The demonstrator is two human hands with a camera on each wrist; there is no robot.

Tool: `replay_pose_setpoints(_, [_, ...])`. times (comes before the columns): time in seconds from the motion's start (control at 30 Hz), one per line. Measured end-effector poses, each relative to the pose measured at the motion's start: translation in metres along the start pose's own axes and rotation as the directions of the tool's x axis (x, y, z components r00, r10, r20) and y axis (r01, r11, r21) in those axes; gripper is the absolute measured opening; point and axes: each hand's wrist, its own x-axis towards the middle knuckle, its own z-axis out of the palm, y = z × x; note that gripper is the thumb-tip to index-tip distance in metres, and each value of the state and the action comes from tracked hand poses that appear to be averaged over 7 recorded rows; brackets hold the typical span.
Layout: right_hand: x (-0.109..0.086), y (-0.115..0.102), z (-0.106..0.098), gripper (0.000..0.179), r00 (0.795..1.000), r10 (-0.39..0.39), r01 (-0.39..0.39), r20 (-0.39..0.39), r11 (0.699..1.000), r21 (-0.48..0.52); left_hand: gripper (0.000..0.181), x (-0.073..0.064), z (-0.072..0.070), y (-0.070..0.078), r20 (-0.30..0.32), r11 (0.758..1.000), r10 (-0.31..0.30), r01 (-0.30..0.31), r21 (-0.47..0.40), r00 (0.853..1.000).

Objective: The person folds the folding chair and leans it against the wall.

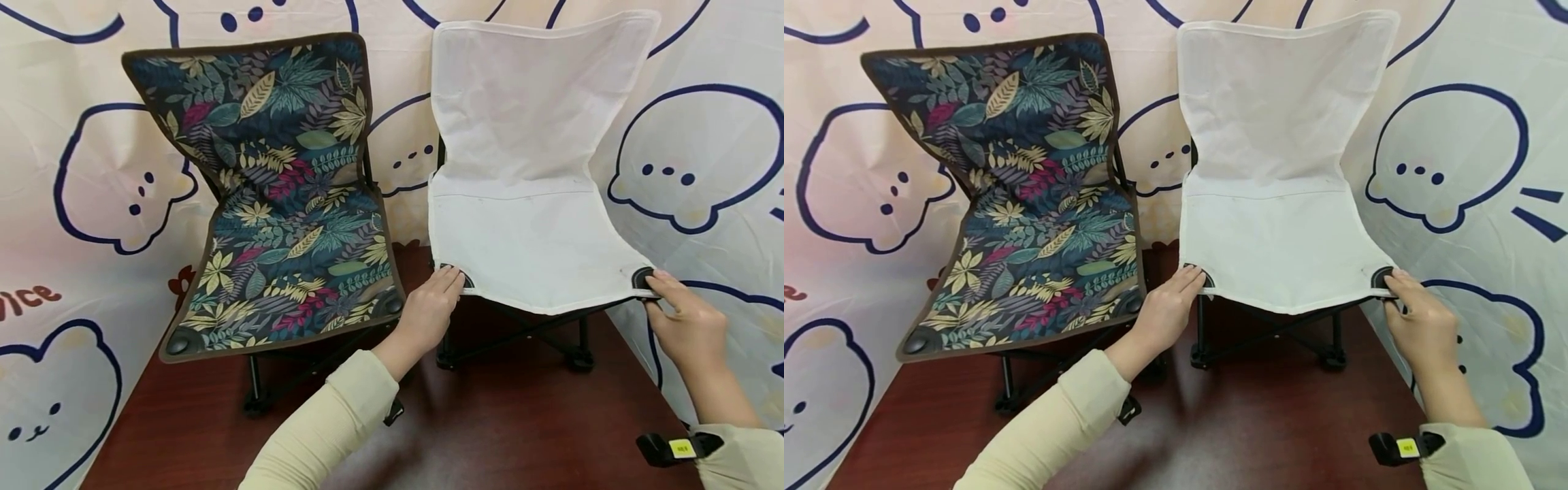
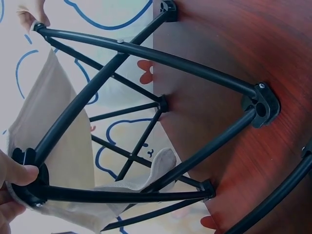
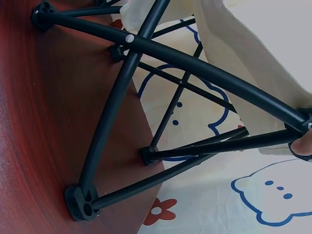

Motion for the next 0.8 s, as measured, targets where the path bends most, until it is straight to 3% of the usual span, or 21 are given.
replay_pose_setpoints(0.07, [-0.009,0.023,0.009,0.030,0.999,-0.048,0.048,-0.010,0.999,0.025,0.030,0.000,0.000,0.000,-0.003,1.000,-0.007,0.007,-0.003,1.000])
replay_pose_setpoints(0.17, [-0.016,0.039,0.016,0.031,0.998,-0.060,0.060,-0.003,0.998,0.026,0.030,0.000,0.001,0.000,-0.012,1.000,-0.011,0.011,-0.005,1.000])
replay_pose_setpoints(0.27, [-0.011,0.028,0.014,0.029,0.999,-0.039,0.040,-0.026,0.999,0.028,0.030,0.000,0.001,0.000,-0.019,1.000,-0.013,0.013,-0.007,1.000])
replay_pose_setpoints(0.37, [0.002,-0.006,0.002,0.027,0.999,-0.002,0.002,-0.045,1.000,0.008,0.029,0.001,0.001,-0.001,-0.021,1.000,-0.015,0.014,-0.015,1.000])
replay_pose_setpoints(0.47, [0.010,-0.023,-0.002,0.024,0.998,0.019,-0.019,-0.060,1.000,0.005,0.029,0.001,0.000,-0.001,-0.021,1.000,-0.012,0.011,-0.014,1.000])
replay_pose_setpoints(0.8, [0.017,-0.034,-0.006,0.021,0.997,0.017,-0.016,-0.078,1.000,0.020,0.030,0.003,-0.002,0.000,-0.031,1.000,-0.016,0.016,-0.020,0.999])
